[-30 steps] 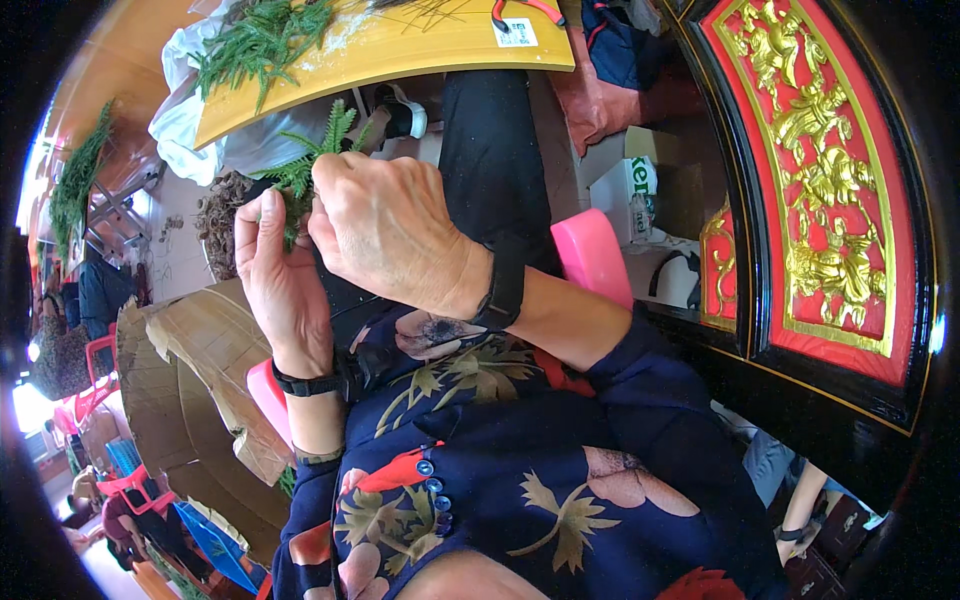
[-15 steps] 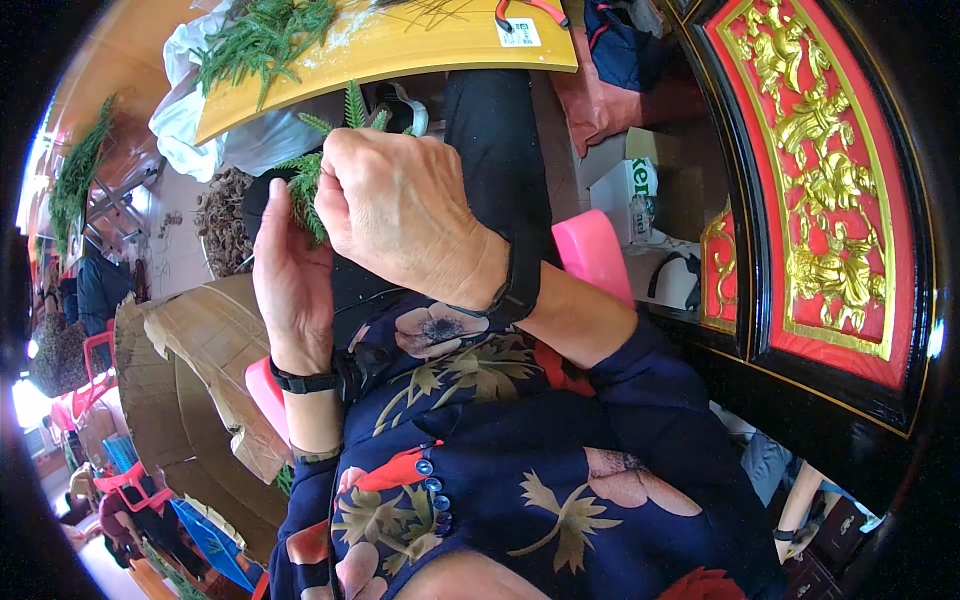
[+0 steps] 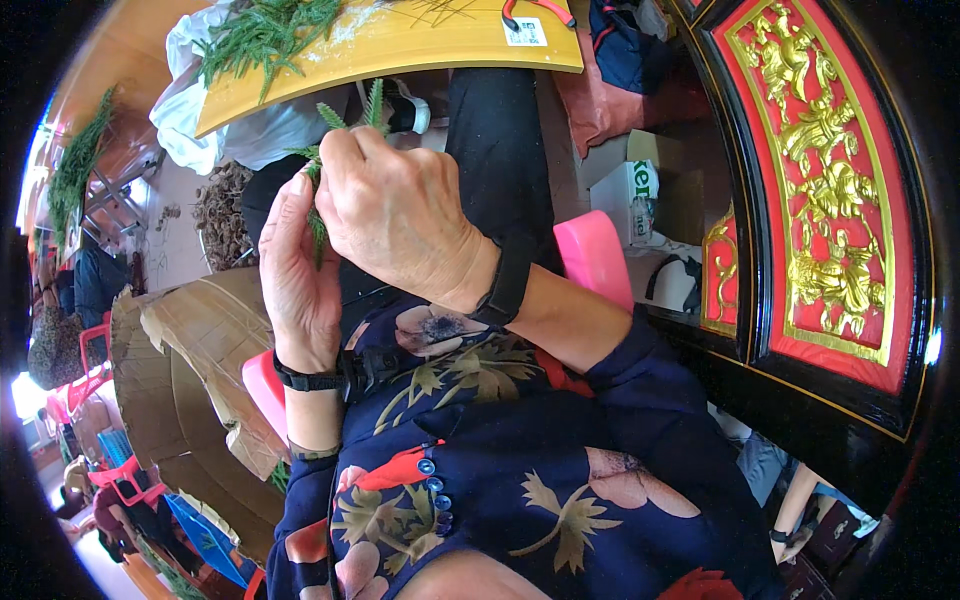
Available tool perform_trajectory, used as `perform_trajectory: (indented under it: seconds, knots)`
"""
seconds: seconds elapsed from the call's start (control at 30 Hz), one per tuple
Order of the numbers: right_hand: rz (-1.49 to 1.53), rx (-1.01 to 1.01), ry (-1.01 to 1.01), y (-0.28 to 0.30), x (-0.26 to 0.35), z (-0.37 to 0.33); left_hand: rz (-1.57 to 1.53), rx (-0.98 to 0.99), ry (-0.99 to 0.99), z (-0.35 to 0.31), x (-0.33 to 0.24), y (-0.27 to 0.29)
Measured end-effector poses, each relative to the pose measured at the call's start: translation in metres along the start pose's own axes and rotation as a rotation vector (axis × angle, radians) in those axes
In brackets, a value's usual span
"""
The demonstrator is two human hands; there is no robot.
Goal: Opening seed pods and trimming green sprigs using pliers.
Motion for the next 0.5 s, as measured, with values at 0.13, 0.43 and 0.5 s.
perform_trajectory:
  seconds: [0.13,0.43,0.5]
  knots:
    - [0.029,0.029,-0.028,-0.005,-0.001,-0.002,-0.042,-0.004,0.012,-0.001,0.004,0.003]
    - [0.146,0.082,-0.059,-0.007,-0.006,0.0,-0.104,-0.125,0.025,-0.001,0.004,0.013]
    - [0.144,0.065,-0.054,-0.007,-0.008,0.0,-0.098,-0.134,0.037,-0.001,0.005,0.014]
Point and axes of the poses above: each hand's wrist, its own z-axis towards the middle knuckle, its own y-axis out of the back of the hand, x = y × z, the point moved 10 cm from there along z, towards the middle knuckle, and after that the axes turned 4 degrees about -z, right-handed, at the moved point
